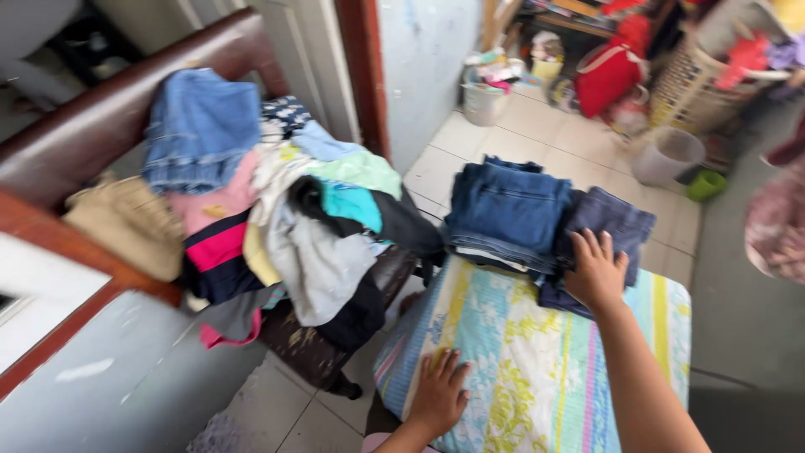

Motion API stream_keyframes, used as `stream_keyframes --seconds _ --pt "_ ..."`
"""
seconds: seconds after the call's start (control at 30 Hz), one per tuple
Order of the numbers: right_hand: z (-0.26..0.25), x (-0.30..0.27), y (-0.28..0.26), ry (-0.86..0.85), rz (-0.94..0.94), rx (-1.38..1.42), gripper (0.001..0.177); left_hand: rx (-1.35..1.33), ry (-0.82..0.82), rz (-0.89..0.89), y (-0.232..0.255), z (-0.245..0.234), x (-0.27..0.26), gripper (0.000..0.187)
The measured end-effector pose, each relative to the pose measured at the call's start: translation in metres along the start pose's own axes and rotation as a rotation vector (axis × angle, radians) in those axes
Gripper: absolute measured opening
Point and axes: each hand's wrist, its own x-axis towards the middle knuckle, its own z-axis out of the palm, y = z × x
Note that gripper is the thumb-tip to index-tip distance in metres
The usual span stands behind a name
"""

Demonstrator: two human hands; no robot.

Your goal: A person folds various items of clothing, including jeans, shirts, and shorts, on a small table and stacks them neatly.

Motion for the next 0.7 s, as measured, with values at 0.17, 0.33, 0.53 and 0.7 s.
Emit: stream_keyframes --seconds 0.17,0.33,0.53,0.7 --pt "0.006 -0.015 -0.009 -0.059 0.029 0.030 0.087 0.006 0.070 0.050 -0.002 0.001 -0.007 0.050" --pt "-0.009 -0.019 -0.018 -0.138 0.072 0.069 0.079 0.015 -0.127 -0.006 -0.013 -0.008 0.003 0.055" --pt "0.027 -0.046 -0.055 -0.037 0.146 0.055 0.071 0.125 0.397 0.309 -0.079 -0.088 0.016 0.014" --pt "0.176 -0.143 -0.117 -0.236 -0.156 -0.067 0.065 -0.193 1.220 -0.124 -0.212 -0.273 0.036 0.018"
